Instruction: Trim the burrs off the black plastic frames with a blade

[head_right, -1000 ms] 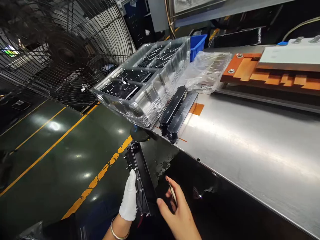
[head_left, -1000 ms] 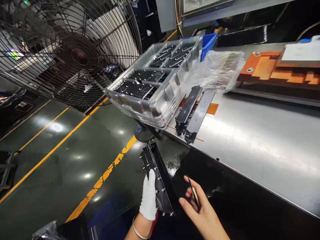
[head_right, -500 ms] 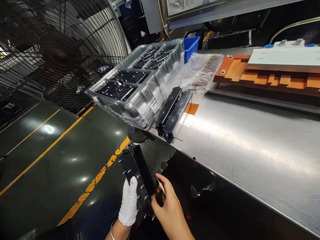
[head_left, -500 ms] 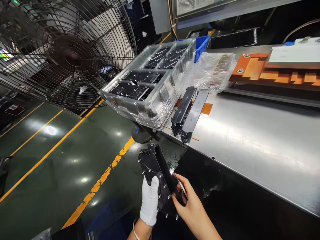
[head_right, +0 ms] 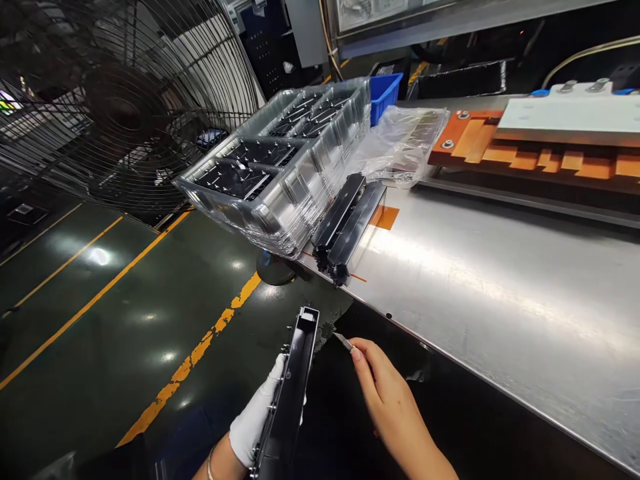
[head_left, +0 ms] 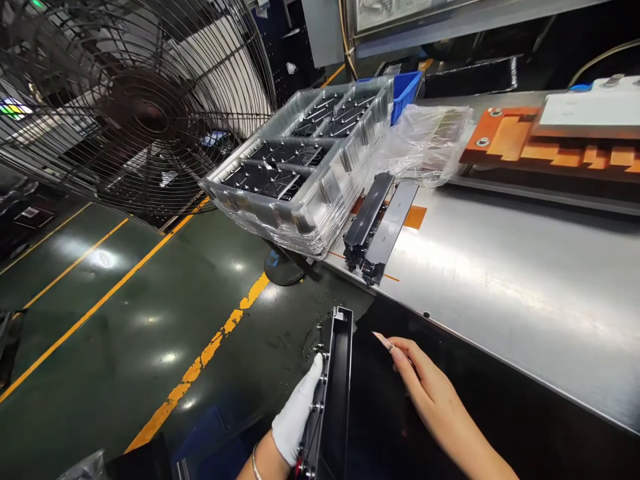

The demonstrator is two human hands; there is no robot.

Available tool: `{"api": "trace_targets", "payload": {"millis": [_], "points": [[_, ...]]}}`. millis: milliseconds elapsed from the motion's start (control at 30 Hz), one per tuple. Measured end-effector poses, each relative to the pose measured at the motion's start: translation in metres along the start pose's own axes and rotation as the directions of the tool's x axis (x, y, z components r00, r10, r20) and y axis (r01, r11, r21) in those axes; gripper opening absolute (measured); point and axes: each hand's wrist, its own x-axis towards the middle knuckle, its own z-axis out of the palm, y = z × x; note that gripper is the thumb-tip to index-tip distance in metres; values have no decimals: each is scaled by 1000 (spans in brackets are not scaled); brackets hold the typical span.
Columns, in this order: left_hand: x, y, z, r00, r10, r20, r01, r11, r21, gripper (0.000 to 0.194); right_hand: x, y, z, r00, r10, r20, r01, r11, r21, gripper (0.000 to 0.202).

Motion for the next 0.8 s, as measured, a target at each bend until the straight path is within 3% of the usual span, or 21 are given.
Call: {"api": "trace_targets", "payload": {"millis": [67, 167, 267, 533, 700, 800], "points": [[-4, 3, 5, 998, -34, 58, 29, 997, 73, 51, 3, 2, 0, 1000, -24, -11, 23, 999, -38, 35], [-7, 4, 5, 985, 99, 142, -124, 976, 181, 49, 6, 8, 0, 997, -75, -33, 71, 993, -99, 33], [-5, 1, 0, 975, 135, 178, -178, 950, 256, 49, 9, 14, 0, 992, -104, -66, 92, 982, -165, 34], [-7, -1, -1, 972, 108, 206, -166, 943, 288, 45, 14, 16, -4, 981, -149, -127, 118, 966, -229, 34], [-9, 1, 2, 980, 57, 191, -102, 967, 235, 50, 13, 18, -3, 975, -181, -133, 148, 963, -224, 36], [-9, 1, 1, 981, 79, 176, -127, 951, 281, 53, 13, 20, -2, 970, -197, -141, 161, 959, -234, 35]]}}
